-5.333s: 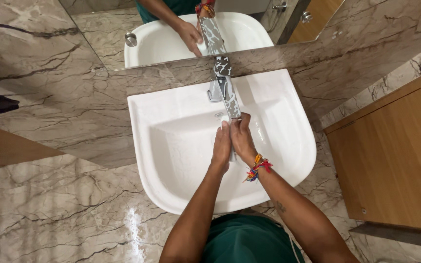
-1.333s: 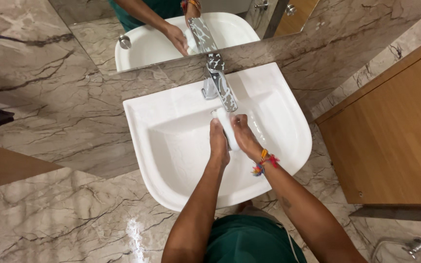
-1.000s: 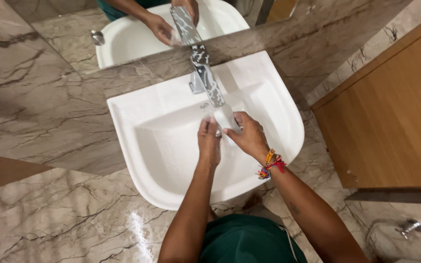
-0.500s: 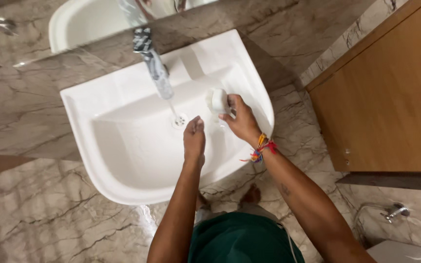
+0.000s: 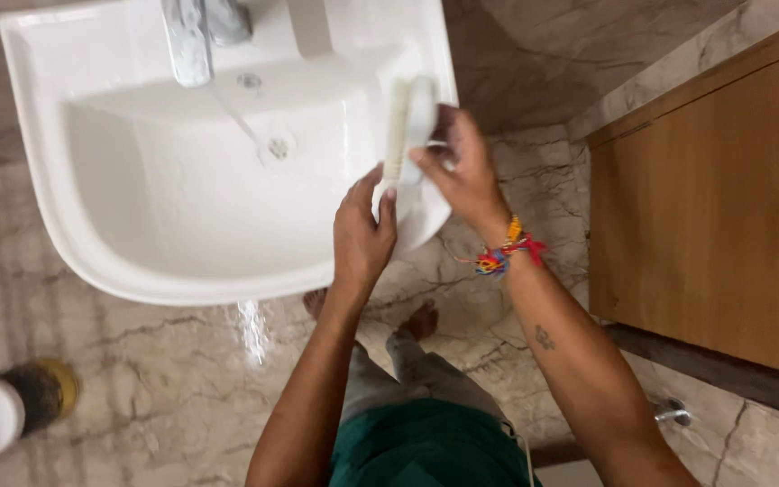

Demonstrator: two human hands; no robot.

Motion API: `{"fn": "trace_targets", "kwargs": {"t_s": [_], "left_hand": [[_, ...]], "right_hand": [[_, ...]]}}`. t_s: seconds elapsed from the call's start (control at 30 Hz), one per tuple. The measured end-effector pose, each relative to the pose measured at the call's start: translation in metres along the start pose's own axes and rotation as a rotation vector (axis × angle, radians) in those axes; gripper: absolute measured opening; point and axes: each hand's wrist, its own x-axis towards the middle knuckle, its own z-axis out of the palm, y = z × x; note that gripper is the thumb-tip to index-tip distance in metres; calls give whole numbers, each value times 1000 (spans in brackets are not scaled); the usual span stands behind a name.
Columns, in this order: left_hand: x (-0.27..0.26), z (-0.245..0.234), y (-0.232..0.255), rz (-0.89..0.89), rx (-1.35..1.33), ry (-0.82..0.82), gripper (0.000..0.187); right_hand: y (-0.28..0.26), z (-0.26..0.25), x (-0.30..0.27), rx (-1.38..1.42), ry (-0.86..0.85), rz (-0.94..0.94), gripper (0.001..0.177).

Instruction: The person cleans a hand brush at a bathroom sink by applying soap to it and scrubbing the bristles with their fingers under running water.

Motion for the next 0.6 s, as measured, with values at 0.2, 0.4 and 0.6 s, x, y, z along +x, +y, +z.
{"fn": "trace_targets", "kwargs": {"t_s": [0.2,0.4,0.6], "left_hand": [[-30,30,74,-157,-167,-57,57],[-74,87,74,116,-124,-16,63],[-81,168,-24,-252,-234,-241,61]], "right_hand": [[-15,-40,-48,290,24,15,56],[33,-62,-99,524,263,94,60],[166,-80,-140,411,508,475,53]]}}
